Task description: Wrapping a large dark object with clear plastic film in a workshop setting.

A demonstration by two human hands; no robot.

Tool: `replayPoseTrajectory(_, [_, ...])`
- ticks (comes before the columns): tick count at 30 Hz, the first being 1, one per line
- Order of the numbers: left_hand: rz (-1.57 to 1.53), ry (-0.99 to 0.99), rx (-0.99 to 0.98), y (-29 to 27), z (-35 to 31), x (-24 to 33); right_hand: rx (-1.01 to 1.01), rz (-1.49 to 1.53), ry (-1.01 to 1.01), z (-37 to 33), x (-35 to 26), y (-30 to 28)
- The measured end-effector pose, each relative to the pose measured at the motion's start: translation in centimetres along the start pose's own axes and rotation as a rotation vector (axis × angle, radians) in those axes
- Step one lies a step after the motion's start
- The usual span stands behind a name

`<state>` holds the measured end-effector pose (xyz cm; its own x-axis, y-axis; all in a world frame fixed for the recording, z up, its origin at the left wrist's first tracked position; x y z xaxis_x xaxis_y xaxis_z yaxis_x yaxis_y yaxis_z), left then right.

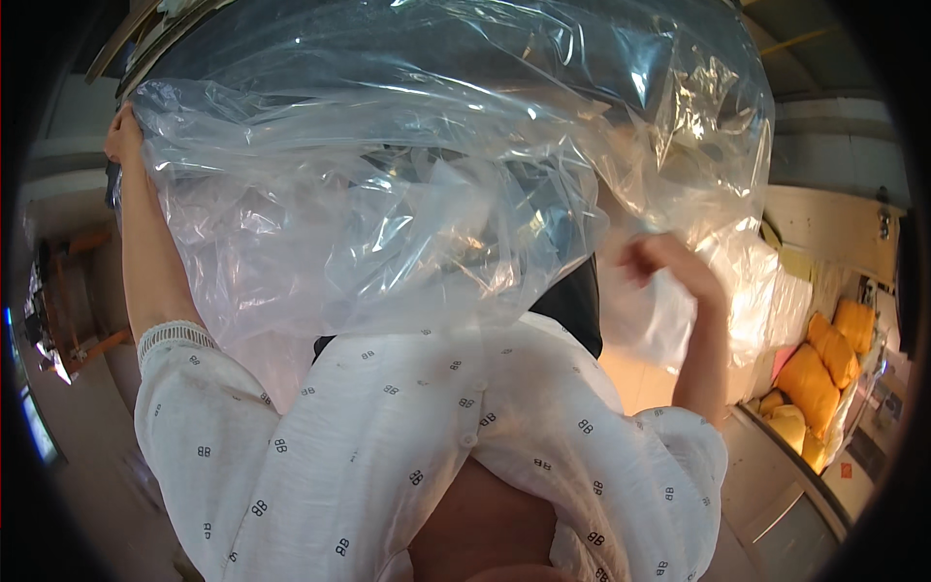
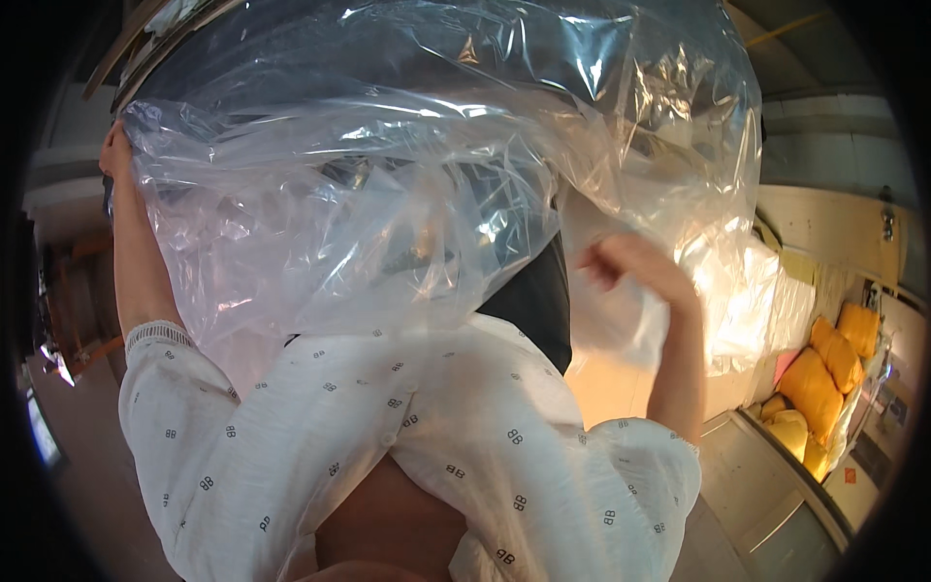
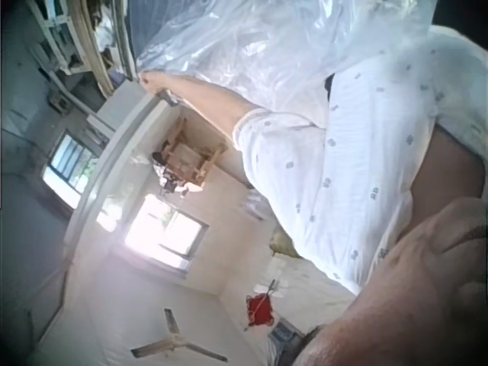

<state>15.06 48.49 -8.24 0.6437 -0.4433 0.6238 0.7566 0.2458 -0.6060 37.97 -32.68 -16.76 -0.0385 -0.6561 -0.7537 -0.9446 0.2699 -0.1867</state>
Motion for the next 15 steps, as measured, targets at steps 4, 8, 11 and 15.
replayPoseTrajectory(4, [0.055, 0.050, -0.003, 0.4, 0.5, 0.5, -0.100, 0.475, -0.347, 2.7, -3.2, 10.4])
replayPoseTrajectory(8, [-0.023, 0.094, -0.015, 0.8, -2.4, 1.8, 0.299, 1.288, -0.335, 3.8, -6.8, 6.1])
replayPoseTrajectory(11, [-0.139, 0.122, -0.030, 0.5, -4.1, 3.5, 0.368, 1.428, -0.418, -0.5, -7.5, -1.3])
replayPoseTrajectory(15, [-0.293, 0.174, -0.204, 0.9, -6.7, 6.7, 0.953, 0.207, -1.318, -24.0, -15.0, -11.9])
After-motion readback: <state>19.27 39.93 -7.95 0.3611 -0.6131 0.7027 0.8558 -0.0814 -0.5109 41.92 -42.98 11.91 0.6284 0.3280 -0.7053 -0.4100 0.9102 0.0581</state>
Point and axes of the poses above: each hand's wrist, its own z-axis towards the middle knuckle, its own y-axis out of the palm, x = y × z, the point moved 8 cm from there along z, towards the middle knuckle, and after that the axes turned 11 degrees about -z, right-handed, at the moved point
